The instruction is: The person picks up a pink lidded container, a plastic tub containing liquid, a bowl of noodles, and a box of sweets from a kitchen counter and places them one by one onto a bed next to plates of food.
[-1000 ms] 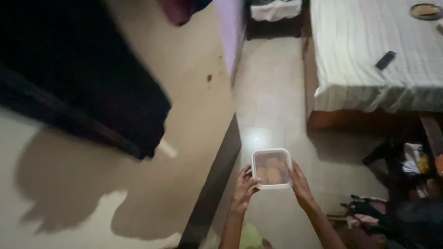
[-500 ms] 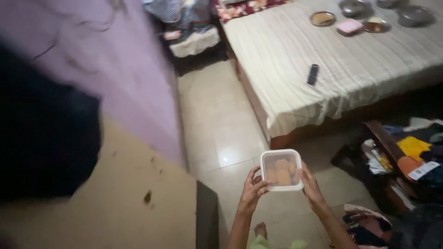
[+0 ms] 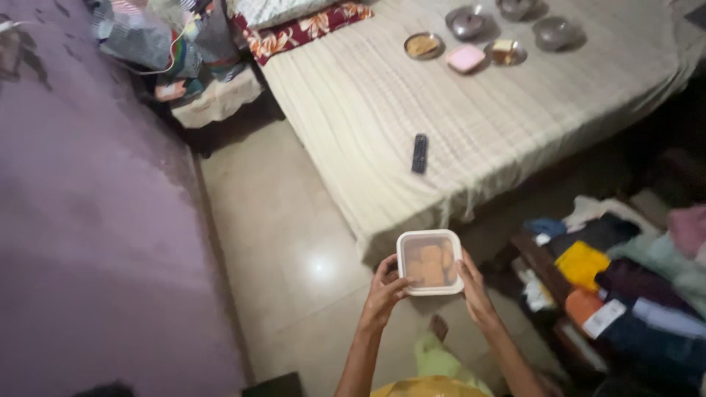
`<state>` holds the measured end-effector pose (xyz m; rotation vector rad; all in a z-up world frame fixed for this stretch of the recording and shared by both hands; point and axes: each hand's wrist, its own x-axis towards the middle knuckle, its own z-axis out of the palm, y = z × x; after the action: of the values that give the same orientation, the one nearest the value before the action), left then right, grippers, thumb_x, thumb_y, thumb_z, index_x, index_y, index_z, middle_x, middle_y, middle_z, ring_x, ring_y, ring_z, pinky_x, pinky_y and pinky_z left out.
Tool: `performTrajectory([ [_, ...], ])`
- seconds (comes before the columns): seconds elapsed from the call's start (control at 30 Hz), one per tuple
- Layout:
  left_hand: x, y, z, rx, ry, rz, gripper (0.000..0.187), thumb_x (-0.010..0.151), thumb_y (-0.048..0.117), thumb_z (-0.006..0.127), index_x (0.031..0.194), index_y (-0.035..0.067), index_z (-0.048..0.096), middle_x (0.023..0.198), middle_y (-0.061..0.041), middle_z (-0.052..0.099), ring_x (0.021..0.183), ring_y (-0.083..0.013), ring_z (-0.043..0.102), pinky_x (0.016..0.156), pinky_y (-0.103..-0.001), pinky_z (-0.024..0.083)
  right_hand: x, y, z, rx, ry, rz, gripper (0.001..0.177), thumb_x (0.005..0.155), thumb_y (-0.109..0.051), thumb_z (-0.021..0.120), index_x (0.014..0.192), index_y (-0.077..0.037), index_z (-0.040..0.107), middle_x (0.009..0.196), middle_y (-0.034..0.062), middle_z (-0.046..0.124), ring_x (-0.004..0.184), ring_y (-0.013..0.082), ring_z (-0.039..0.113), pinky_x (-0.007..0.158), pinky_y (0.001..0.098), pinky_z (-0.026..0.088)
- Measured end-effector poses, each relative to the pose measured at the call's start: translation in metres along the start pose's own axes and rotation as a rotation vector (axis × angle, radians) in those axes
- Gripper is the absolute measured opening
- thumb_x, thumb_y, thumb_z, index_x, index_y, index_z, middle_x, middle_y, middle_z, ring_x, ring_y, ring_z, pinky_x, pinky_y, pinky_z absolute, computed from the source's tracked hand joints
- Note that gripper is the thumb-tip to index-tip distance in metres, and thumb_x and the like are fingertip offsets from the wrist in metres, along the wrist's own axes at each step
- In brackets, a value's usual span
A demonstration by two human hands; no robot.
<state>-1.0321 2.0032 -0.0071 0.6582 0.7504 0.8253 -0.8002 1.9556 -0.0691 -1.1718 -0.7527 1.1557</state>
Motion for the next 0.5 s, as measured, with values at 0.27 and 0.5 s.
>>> performTrajectory([
  [0.27, 0.137, 0.018, 0.07, -0.018, -0.027, 0.039, 0.07, 0.083, -0.005, 0.067, 0.148, 0.008, 0.044, 0.125, -0.013, 0.066, 0.107, -0.0233, 0.068, 0.082, -0.035, 0.059, 0.122, -0.057, -0.061, -0.031, 0.035, -0.031, 0.054, 0.107, -0.027, 0.047, 0.154, -0.001, 0.043, 0.155, 0.0094, 0.05, 0.142, 0.0188, 0.045, 0.118, 0.0333, 0.031],
  [0.5, 0.237, 0.038, 0.09, 0.023, -0.027, -0.064, 0.07, 0.085, -0.001, 0.07, 0.149, 0.01, 0.041, 0.121, -0.017, 0.068, 0.103, -0.0219, 0.07, 0.08, -0.033, 0.06, 0.215, -0.062, -0.091, 0.066, 0.114, 0.067, 0.055, 0.106, -0.026, 0.048, 0.155, -0.002, 0.041, 0.153, 0.0092, 0.051, 0.14, 0.0186, 0.046, 0.115, 0.0336, 0.035],
])
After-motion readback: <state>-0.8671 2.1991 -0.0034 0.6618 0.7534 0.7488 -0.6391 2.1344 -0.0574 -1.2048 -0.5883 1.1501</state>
